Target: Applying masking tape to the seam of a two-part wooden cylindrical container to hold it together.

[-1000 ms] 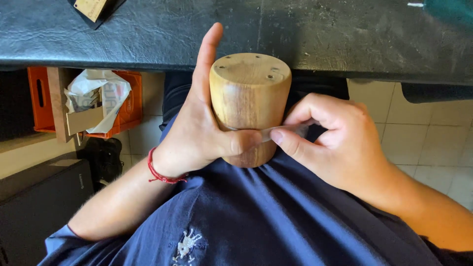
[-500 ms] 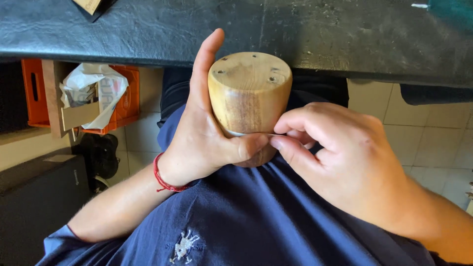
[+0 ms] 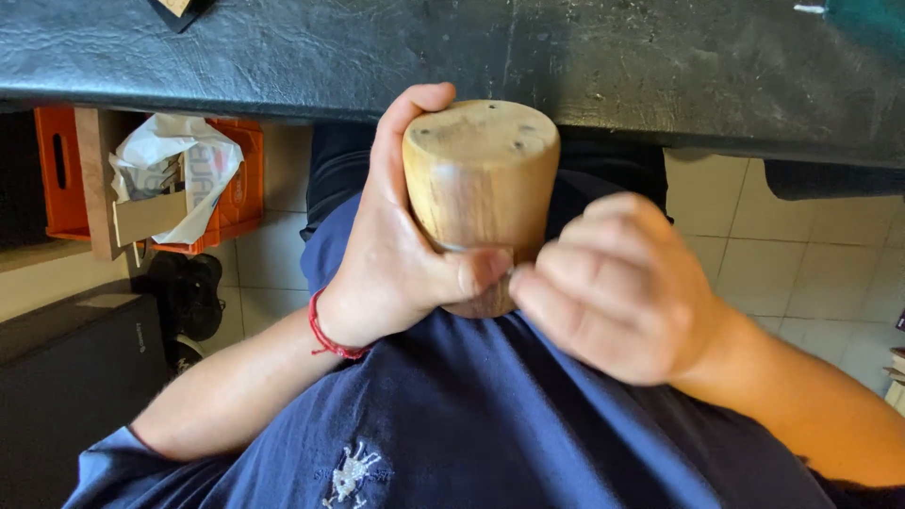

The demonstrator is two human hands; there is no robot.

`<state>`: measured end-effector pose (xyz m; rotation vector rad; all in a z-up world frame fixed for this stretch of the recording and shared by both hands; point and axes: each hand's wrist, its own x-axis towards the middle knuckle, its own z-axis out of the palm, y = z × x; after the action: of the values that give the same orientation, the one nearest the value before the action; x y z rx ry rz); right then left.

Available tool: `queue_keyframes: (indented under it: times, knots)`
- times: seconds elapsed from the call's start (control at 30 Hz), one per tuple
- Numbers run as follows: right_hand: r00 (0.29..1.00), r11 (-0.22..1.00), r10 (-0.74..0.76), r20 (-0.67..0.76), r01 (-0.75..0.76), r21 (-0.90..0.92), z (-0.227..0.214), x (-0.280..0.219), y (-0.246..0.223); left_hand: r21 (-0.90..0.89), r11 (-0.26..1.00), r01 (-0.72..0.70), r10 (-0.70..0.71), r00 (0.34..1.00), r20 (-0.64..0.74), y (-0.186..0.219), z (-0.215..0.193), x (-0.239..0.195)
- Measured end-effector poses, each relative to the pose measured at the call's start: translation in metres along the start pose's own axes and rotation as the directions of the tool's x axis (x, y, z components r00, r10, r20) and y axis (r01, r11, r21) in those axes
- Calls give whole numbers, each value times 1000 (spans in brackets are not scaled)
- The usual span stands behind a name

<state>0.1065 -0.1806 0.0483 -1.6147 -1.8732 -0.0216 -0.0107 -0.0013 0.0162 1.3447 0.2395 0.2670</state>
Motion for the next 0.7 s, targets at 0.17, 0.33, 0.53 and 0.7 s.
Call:
queue_keyframes:
  times: [0.17, 0.33, 0.53, 0.7]
  knots:
    - [999, 989, 35, -34, -30, 145, -15, -21, -3, 25, 1000, 11, -11, 1000, 5, -6, -7, 1]
    - [565, 513, 805, -182, -507, 693, 28, -52, 8, -128, 990, 55, -38, 990, 133, -9, -20, 3]
    - [748, 201, 638, 185, -393, 897, 31, 5, 23, -206, 975, 88, -24, 955, 295, -11, -22, 10]
    - [684, 108, 658, 314, -498, 861, 30, 9, 23, -10, 981, 194, -187, 960, 207, 13, -16, 2]
